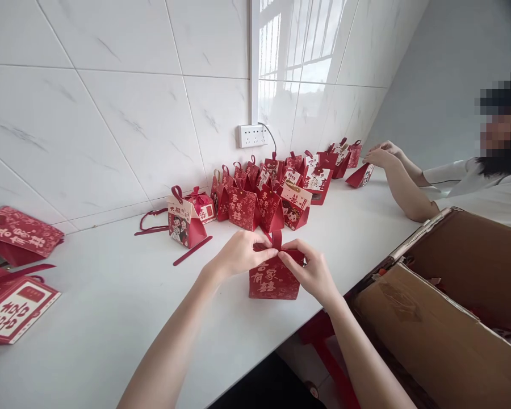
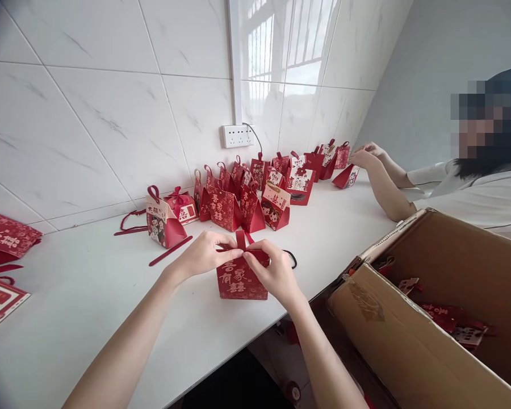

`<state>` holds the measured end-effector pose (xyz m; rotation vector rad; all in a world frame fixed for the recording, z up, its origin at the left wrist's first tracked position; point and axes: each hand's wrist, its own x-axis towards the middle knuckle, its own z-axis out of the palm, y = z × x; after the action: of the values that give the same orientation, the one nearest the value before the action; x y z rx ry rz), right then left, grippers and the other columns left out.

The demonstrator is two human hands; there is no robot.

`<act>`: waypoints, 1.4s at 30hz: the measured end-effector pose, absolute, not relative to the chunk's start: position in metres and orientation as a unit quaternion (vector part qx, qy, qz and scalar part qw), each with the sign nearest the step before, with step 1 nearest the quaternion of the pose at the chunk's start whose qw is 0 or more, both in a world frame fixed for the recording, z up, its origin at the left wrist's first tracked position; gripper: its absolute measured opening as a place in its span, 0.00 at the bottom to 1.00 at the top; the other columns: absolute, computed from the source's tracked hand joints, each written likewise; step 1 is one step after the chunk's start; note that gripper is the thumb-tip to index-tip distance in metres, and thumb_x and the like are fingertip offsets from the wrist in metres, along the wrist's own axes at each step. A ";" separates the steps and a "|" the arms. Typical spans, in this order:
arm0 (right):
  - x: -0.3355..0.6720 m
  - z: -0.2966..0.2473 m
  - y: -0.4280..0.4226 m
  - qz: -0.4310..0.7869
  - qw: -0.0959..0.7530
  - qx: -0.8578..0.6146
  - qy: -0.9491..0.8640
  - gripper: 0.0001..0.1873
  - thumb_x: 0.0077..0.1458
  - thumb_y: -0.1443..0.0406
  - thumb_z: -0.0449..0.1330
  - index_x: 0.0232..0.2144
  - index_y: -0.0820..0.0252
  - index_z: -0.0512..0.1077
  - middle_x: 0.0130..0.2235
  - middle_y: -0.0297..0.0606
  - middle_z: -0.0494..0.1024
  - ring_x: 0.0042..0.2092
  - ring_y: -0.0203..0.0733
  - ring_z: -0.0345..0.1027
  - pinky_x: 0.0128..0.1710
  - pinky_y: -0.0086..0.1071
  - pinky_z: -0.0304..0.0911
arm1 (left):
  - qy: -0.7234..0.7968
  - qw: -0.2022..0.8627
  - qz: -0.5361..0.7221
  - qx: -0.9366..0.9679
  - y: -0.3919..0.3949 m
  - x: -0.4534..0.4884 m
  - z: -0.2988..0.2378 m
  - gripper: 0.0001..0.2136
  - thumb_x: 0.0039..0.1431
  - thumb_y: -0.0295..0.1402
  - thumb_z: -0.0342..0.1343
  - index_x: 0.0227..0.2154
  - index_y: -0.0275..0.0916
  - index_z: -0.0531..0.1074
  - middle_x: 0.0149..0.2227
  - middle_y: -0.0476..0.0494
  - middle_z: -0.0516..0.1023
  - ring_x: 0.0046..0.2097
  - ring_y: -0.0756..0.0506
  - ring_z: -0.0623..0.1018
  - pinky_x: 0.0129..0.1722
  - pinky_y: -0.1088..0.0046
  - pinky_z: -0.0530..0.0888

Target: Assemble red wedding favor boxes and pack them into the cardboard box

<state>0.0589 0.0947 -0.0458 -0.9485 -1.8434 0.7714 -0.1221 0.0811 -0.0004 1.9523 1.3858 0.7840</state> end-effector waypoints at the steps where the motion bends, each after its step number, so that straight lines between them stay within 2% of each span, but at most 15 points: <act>1: 0.058 -0.046 0.095 0.320 0.449 -0.380 -0.743 0.09 0.56 0.60 0.56 0.31 0.59 0.70 0.30 0.34 0.75 0.30 0.35 0.68 0.29 0.28 0.62 | 0.522 0.310 0.300 0.736 0.082 -0.122 -0.001 0.10 0.54 0.40 0.56 0.28 0.39 0.76 0.30 0.49 0.80 0.35 0.47 0.77 0.36 0.74 0.70; 5: 0.057 -0.048 0.093 0.337 0.451 -0.373 -0.738 0.08 0.57 0.61 0.55 0.30 0.59 0.69 0.29 0.33 0.74 0.29 0.34 0.67 0.28 0.27 0.60 | 0.518 0.316 0.313 0.730 0.083 -0.121 -0.003 0.11 0.54 0.39 0.55 0.24 0.37 0.75 0.26 0.48 0.78 0.32 0.47 0.76 0.33 0.74 0.69; 14: 0.058 -0.051 0.099 0.331 0.451 -0.355 -0.749 0.06 0.55 0.63 0.54 0.29 0.59 0.68 0.28 0.32 0.72 0.28 0.33 0.65 0.28 0.26 0.59 | 0.522 0.294 0.321 0.734 0.083 -0.118 -0.002 0.10 0.53 0.37 0.55 0.22 0.38 0.74 0.26 0.50 0.78 0.31 0.49 0.75 0.34 0.75 0.68; 17: 0.057 -0.050 0.099 0.325 0.452 -0.359 -0.749 0.07 0.55 0.62 0.54 0.29 0.59 0.68 0.28 0.33 0.73 0.28 0.34 0.65 0.29 0.27 0.59 | 0.525 0.267 0.303 0.749 0.082 -0.120 0.001 0.11 0.54 0.39 0.55 0.24 0.38 0.75 0.27 0.49 0.79 0.32 0.48 0.76 0.35 0.74 0.69; 20: 0.057 -0.049 0.098 0.323 0.454 -0.371 -0.743 0.07 0.54 0.62 0.55 0.29 0.59 0.69 0.29 0.33 0.74 0.29 0.35 0.66 0.30 0.28 0.61 | 0.512 0.258 0.267 0.774 0.080 -0.124 0.005 0.10 0.53 0.40 0.56 0.31 0.39 0.76 0.34 0.48 0.80 0.37 0.46 0.77 0.38 0.72 0.71; 23: 0.057 -0.048 0.098 0.328 0.449 -0.376 -0.742 0.07 0.54 0.62 0.54 0.30 0.59 0.69 0.29 0.34 0.74 0.29 0.36 0.67 0.30 0.29 0.61 | 0.508 0.267 0.255 0.778 0.078 -0.126 0.007 0.10 0.52 0.38 0.57 0.36 0.41 0.76 0.40 0.49 0.80 0.42 0.45 0.78 0.42 0.72 0.72; 26: 0.057 -0.047 0.099 0.326 0.449 -0.375 -0.743 0.07 0.54 0.62 0.55 0.30 0.59 0.69 0.29 0.34 0.74 0.29 0.37 0.67 0.30 0.29 0.61 | 0.513 0.277 0.262 0.769 0.078 -0.126 0.007 0.09 0.54 0.34 0.55 0.36 0.41 0.77 0.40 0.49 0.81 0.42 0.46 0.78 0.43 0.73 0.73; 31: 0.057 -0.045 0.099 0.328 0.443 -0.370 -0.747 0.07 0.54 0.62 0.54 0.29 0.59 0.69 0.28 0.34 0.74 0.30 0.37 0.68 0.30 0.29 0.62 | 0.509 0.288 0.261 0.768 0.081 -0.127 0.005 0.10 0.55 0.35 0.54 0.36 0.40 0.77 0.37 0.48 0.81 0.39 0.46 0.78 0.42 0.72 0.73; 42: 0.059 -0.046 0.102 0.326 0.428 -0.354 -0.765 0.07 0.55 0.63 0.54 0.29 0.59 0.70 0.29 0.34 0.74 0.30 0.37 0.67 0.31 0.29 0.61 | 0.475 0.326 0.280 0.768 0.085 -0.126 0.002 0.08 0.53 0.30 0.53 0.33 0.38 0.76 0.36 0.48 0.80 0.39 0.48 0.77 0.41 0.74 0.71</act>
<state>0.0588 0.1018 -0.0458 -0.8833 -1.9108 0.8153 -0.1263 0.0851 0.0021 2.0127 1.2447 0.7345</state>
